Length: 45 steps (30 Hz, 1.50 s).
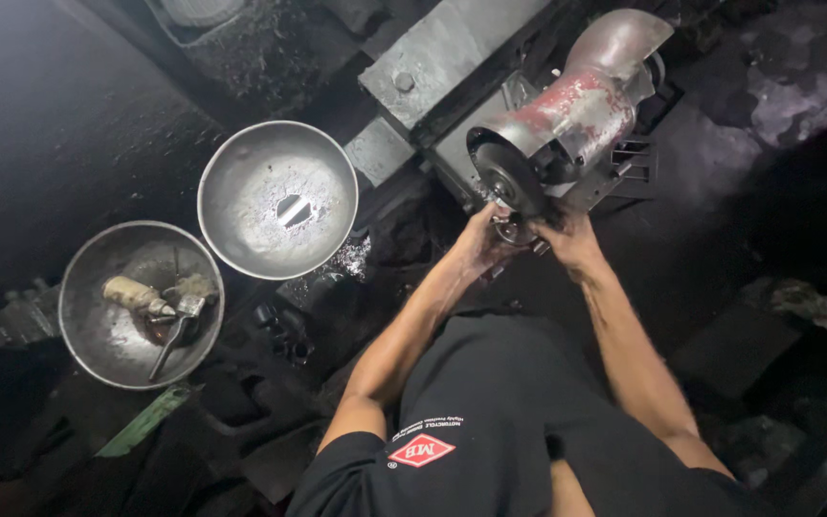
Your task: The person picks up small metal parts from a bowl and grinds them against a bench grinder wheel. They rotate the parts to grind different surfaces and occasionally dip them into a liquid in a second bowl before continuing to grind.
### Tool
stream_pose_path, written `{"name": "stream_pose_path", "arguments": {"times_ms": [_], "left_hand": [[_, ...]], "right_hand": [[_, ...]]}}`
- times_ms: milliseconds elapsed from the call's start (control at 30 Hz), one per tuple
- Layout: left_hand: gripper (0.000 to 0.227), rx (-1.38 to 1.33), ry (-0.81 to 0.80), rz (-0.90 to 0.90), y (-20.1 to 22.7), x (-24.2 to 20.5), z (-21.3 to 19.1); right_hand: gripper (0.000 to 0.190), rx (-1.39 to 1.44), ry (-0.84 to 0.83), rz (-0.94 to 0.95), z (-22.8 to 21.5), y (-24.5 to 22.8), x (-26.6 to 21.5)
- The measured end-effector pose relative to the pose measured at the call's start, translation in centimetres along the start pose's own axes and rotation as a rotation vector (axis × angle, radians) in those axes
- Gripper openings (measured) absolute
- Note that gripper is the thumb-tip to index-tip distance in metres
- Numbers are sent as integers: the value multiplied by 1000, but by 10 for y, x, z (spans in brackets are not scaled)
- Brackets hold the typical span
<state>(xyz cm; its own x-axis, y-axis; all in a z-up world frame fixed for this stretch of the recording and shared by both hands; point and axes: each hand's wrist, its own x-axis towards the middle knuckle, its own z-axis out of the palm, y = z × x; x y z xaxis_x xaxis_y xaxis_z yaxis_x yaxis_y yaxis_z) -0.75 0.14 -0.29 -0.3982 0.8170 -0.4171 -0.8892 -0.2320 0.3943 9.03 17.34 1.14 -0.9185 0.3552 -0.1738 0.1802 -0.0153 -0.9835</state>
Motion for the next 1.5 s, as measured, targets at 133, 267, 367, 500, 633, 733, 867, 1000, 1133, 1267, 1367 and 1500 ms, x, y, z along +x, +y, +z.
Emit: {"name": "stream_pose_path", "arguments": {"times_ms": [133, 267, 367, 500, 633, 733, 867, 1000, 1133, 1267, 1367, 1500], "left_hand": [[45, 67, 33, -38, -5, -6, -10], [48, 82, -64, -32, -16, -6, -11], [40, 209, -14, -29, -18, -2, -6], [46, 161, 41, -64, -14, 4, -4], [48, 84, 24, -67, -8, 10, -17], [43, 12, -133, -6, -18, 10, -30], [47, 130, -5, -90, -30, 8, -27], [50, 134, -12, -70, -28, 4, -9], [59, 80, -26, -72, -14, 5, -8], [56, 123, -50, -36, -8, -1, -11], [58, 104, -2, -91, -15, -8, -11], [49, 121, -18, -82, -20, -3, 0]], "right_hand": [[34, -98, 41, -4, 1, 17, -4], [36, 72, 48, 91, -2, 21, -27], [45, 125, 115, 87, -4, 16, -32], [42, 75, 75, 51, -6, 12, -23], [46, 85, 46, 16, 2, 11, -5], [45, 48, 85, 62, 7, 19, -11], [42, 55, 62, 77, -4, 20, -30], [44, 51, 58, 62, -11, 10, -33], [46, 58, 48, 49, -3, 5, -18], [45, -25, 62, 122, 2, -2, -11], [48, 82, 7, 66, 3, -4, -21], [47, 71, 67, 116, -7, -9, -31]]}}
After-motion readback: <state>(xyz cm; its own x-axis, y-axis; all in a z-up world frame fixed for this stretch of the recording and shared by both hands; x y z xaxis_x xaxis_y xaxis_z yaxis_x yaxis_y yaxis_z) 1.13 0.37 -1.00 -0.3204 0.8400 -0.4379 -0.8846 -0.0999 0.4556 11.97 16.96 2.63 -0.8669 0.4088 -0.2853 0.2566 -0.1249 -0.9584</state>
